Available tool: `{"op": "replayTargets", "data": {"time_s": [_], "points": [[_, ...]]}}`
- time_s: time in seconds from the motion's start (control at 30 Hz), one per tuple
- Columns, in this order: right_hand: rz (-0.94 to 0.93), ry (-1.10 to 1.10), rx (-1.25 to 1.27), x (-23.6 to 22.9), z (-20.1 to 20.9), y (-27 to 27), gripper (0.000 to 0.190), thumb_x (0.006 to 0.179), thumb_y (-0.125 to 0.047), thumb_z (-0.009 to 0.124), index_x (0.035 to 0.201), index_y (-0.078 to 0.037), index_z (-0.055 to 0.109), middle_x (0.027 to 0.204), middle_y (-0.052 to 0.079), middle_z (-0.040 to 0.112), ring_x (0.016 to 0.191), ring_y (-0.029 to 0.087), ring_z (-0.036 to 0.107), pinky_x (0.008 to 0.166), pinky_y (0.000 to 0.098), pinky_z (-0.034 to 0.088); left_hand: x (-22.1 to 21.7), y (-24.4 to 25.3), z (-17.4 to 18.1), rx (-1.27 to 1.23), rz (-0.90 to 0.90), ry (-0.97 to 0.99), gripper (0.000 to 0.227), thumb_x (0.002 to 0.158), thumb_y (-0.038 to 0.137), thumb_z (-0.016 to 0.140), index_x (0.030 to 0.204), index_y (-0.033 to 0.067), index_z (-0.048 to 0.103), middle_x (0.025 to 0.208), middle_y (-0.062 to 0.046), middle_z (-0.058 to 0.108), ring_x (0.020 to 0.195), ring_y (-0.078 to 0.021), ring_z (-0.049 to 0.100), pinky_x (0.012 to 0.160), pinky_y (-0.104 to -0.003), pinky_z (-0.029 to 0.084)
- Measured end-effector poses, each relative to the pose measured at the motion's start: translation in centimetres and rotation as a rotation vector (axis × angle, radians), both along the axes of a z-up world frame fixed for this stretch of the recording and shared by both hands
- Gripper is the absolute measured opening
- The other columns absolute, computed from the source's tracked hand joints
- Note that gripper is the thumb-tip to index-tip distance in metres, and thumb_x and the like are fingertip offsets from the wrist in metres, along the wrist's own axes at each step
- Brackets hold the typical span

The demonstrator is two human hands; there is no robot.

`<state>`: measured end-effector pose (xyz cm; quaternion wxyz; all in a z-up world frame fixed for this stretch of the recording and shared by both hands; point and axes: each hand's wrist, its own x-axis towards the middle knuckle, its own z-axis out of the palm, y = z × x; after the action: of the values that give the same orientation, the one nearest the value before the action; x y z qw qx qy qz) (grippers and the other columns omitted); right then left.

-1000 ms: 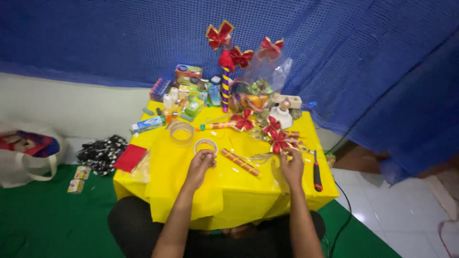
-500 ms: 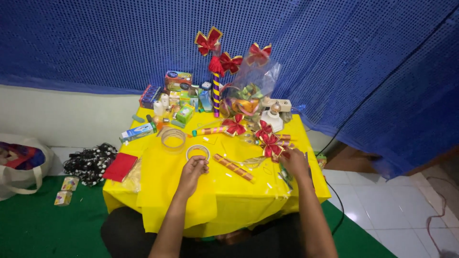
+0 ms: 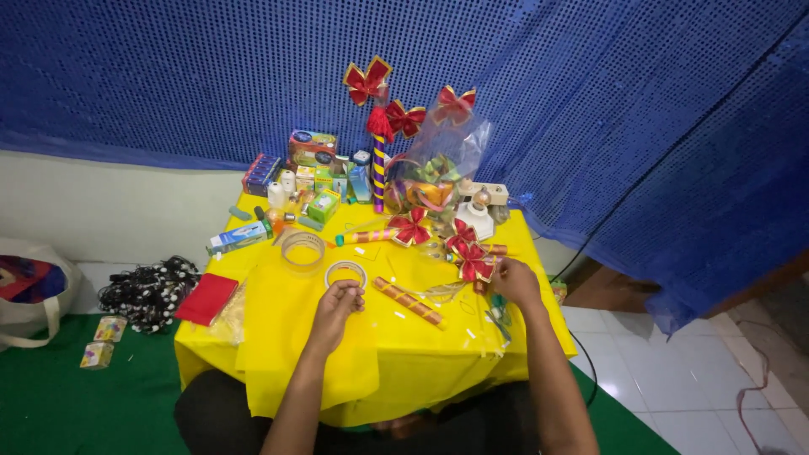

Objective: Assembling a decorative gift arrangement by attaching ribbons and ornaments to a central structure.

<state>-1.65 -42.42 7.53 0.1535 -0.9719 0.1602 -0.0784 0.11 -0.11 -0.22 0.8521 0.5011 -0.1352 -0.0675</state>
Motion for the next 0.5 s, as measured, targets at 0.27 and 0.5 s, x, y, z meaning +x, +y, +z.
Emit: {"op": "replayTargets", "data": {"time_s": [0.27,0.5], "points": [[-0.003,0.094,0.067,-1.3,6.1,2.1,0.027,0.092,-0.022,0.065,0.109,-0.004,0.075,0.115,0.02,0.077,0.116,0.039,0.07,0.097,0.0516,0.056,0.0,0.0,-0.2,0.007,0.001,-0.006,0.02,0.107,0.011,0.052,0.124,0.0014,0.058,0.102,-0.008,0.063,0.091,-0.016,0.066,0.083,-0.03,0.058],[0.048,0.053,-0.303,-2.0,6.7,-0.1,0.017,0.088,-0.021,0.071,0.101,-0.013,0.079,0.094,0.009,0.077,0.09,0.031,0.075,0.08,0.0394,0.06,0.2,0.0,-0.4,0.0,-0.002,-0.004,0.02,0.107,0.011,0.052,0.124,0.0018,0.058,0.102,-0.007,0.062,0.091,-0.0155,0.066,0.083,-0.029,0.057]]}}
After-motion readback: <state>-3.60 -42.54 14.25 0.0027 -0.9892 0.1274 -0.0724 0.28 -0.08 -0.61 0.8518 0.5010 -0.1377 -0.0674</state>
